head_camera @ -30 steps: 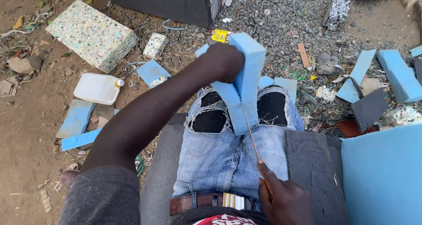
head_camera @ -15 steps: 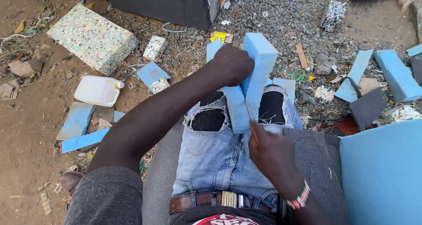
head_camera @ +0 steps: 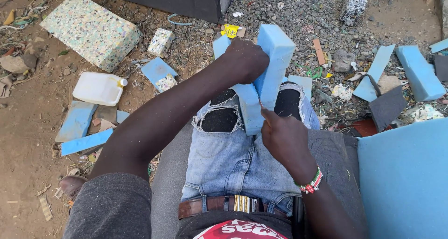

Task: Cutting a piece of blue foam using a hacksaw blade

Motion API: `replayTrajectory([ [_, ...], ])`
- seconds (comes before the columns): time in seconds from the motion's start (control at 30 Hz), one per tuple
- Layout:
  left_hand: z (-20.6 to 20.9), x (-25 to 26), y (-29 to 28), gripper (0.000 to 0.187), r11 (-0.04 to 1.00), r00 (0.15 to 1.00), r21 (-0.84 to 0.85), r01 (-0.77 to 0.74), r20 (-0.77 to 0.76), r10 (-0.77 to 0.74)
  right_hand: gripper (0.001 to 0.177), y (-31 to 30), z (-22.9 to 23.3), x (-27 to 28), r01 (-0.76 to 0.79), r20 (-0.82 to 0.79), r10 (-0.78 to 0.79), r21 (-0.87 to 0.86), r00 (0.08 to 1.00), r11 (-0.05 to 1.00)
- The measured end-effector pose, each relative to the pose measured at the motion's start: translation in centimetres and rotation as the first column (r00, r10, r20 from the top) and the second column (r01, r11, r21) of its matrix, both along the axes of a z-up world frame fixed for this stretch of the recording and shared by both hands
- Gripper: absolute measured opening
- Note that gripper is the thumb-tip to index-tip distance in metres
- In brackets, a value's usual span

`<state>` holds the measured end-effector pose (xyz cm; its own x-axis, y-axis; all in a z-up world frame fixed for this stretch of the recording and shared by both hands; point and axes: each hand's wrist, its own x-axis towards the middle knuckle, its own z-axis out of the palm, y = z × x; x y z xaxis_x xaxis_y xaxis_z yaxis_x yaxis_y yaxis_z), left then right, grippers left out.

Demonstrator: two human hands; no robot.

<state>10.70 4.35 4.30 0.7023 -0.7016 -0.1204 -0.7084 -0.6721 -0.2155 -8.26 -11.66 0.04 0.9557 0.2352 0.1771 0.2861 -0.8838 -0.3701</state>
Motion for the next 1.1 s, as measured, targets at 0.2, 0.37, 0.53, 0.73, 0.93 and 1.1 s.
replayTrajectory([
  [0.2, 0.6, 0.4, 0.5, 0.015, 1.000, 1.000, 0.015, 0.000, -0.006, 0.000, 0.035, -0.7, 1.9, -5.1, 0.033, -0.006, -0.033, 0.018, 0.999, 0.999],
  [0.37, 2.2, -0.5, -0.4, 0.028, 0.962, 0.952, 0.219, -0.160, -0.223, 0.209, 0.038, -2.7, 0.1, -9.4, 0.082, -0.117, -0.093, -0.101, 0.989, 0.992],
  [0.53, -0.7, 0.9, -1.3, 0.034, 0.949, 0.938, 0.229, -0.215, -0.222, 0.266, 0.044, -4.2, -1.4, -13.0, 0.069, -0.117, -0.077, -0.073, 0.990, 0.995],
  [0.73, -5.5, 3.3, -2.7, 0.027, 0.881, 0.871, -0.226, -0.415, -0.379, 0.312, 0.046, -3.7, -1.5, -13.5, 0.154, -0.054, -0.158, -0.060, 0.986, 0.986],
  [0.93, -9.4, 5.1, -3.8, 0.035, 0.216, 0.610, -0.570, -0.792, -0.731, 0.308, 0.038, -1.7, -1.4, -10.2, 0.161, -0.001, -0.161, -0.025, 0.987, 0.987],
  [1.1, -16.6, 8.7, -3.7, 0.018, 0.718, 0.997, -0.695, -0.037, 0.020, 0.071, 0.029, 0.5, -0.1, -4.6, 0.136, 0.014, -0.136, 0.013, 0.991, 0.991],
])
